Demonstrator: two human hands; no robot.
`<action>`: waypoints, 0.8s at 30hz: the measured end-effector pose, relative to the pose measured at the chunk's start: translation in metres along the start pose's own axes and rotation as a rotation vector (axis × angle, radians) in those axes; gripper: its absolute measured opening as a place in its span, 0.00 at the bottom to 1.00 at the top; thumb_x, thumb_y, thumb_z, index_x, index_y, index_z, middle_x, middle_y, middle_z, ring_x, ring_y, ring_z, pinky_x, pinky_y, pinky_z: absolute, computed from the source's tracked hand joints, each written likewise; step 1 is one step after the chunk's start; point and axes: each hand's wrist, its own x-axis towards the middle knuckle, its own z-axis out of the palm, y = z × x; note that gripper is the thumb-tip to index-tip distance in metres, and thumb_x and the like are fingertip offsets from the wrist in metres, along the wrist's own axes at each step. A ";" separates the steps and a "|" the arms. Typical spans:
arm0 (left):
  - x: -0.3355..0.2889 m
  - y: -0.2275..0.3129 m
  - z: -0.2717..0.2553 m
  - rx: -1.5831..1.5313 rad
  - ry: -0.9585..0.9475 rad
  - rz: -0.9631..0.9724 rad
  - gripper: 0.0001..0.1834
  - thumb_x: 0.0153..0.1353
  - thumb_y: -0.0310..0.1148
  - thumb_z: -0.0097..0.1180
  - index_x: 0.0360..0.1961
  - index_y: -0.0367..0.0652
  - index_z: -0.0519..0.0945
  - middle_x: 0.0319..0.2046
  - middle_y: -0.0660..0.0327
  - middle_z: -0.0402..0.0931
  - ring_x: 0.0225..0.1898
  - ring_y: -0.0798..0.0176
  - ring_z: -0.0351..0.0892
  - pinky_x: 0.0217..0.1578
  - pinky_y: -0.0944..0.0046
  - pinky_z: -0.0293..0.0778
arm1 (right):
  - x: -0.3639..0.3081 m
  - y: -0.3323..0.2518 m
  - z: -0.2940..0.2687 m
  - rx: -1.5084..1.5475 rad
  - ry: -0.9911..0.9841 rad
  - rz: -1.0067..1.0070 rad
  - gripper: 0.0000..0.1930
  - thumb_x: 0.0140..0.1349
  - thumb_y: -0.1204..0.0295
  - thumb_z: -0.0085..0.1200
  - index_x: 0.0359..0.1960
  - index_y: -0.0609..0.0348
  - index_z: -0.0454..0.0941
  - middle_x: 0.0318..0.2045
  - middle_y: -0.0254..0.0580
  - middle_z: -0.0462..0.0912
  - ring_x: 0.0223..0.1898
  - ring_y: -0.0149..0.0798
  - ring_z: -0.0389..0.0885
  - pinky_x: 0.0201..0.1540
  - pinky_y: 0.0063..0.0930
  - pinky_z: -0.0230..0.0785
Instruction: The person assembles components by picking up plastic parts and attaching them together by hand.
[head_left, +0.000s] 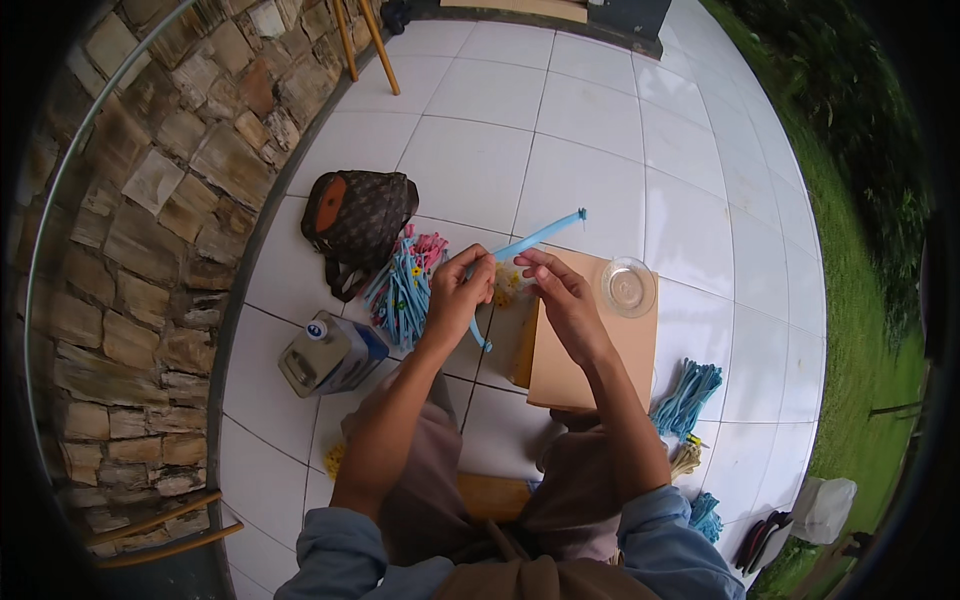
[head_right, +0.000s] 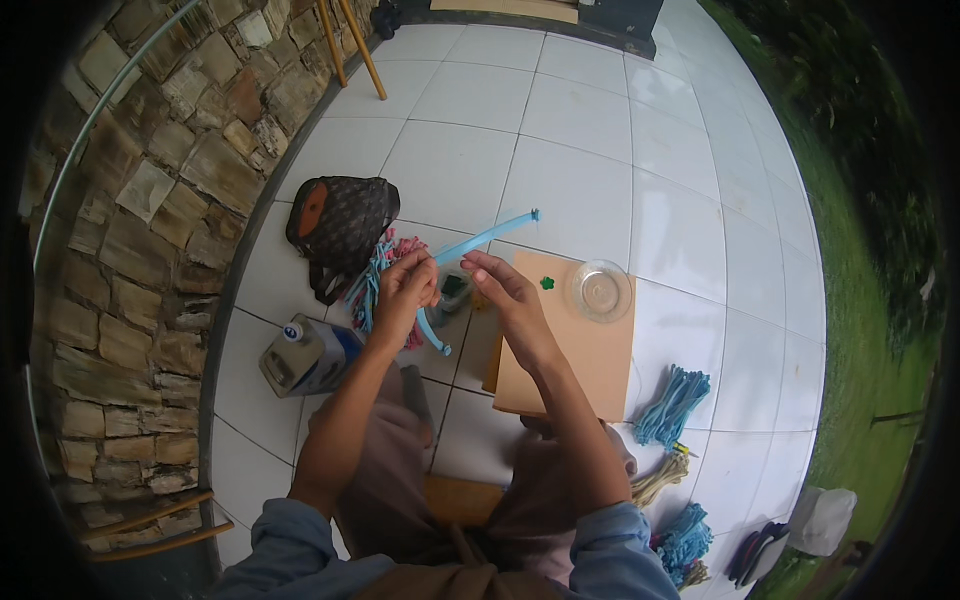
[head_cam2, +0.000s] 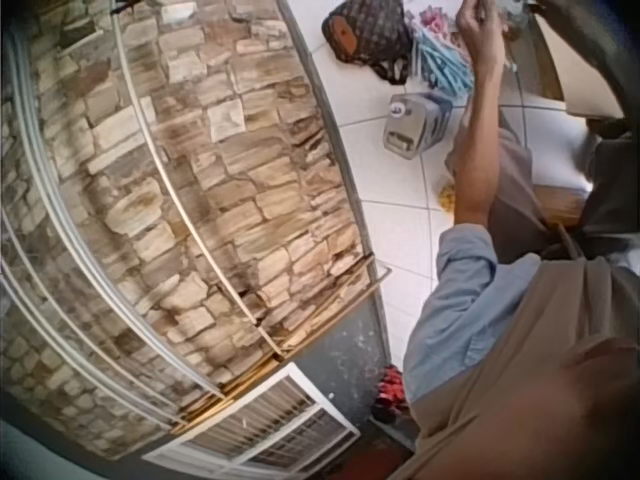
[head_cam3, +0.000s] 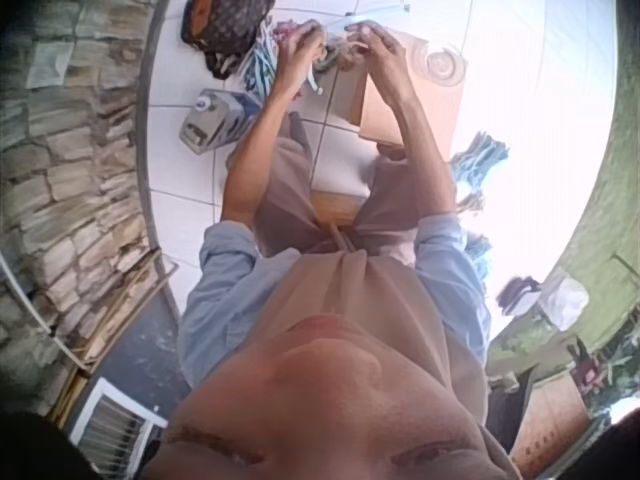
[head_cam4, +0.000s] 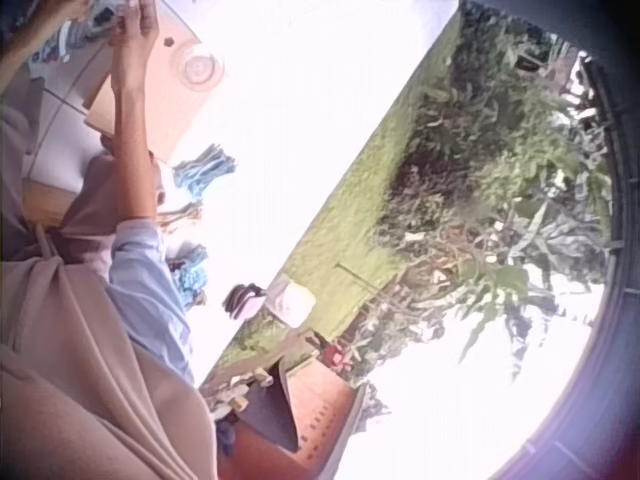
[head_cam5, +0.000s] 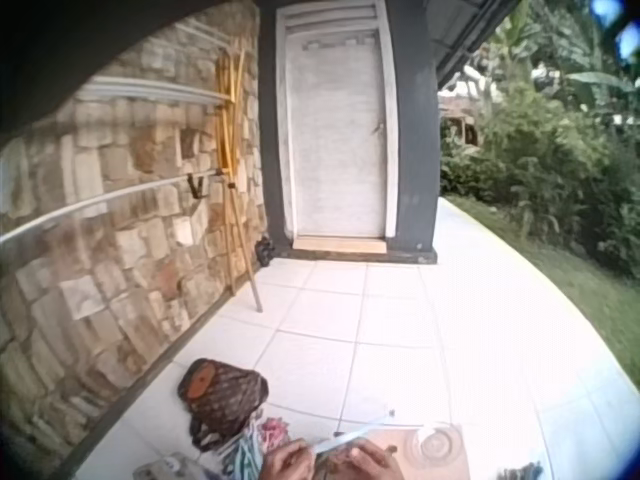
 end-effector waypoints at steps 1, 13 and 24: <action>0.000 -0.007 -0.003 0.065 -0.025 0.007 0.12 0.58 0.31 0.48 0.18 0.40 0.69 0.11 0.70 0.61 0.13 0.79 0.60 0.15 0.76 0.56 | 0.002 0.001 0.001 0.181 0.008 -0.032 0.22 0.61 0.61 0.46 0.53 0.59 0.65 0.37 0.38 0.75 0.43 0.32 0.68 0.49 0.25 0.58; -0.006 -0.010 0.015 0.174 -0.082 -0.063 0.13 0.58 0.36 0.51 0.19 0.41 0.69 0.12 0.72 0.60 0.14 0.80 0.59 0.14 0.76 0.54 | 0.000 -0.010 -0.027 0.311 0.139 0.025 0.16 0.60 0.72 0.46 0.47 0.68 0.64 0.24 0.39 0.75 0.28 0.31 0.74 0.35 0.22 0.66; 0.012 -0.023 0.026 0.101 0.138 -0.121 0.15 0.59 0.36 0.48 0.18 0.43 0.66 0.10 0.72 0.54 0.11 0.79 0.54 0.15 0.75 0.58 | 0.013 0.098 -0.109 -1.470 0.496 -0.178 0.13 0.45 0.72 0.57 0.36 0.52 0.77 0.35 0.32 0.75 0.46 0.41 0.63 0.47 0.40 0.52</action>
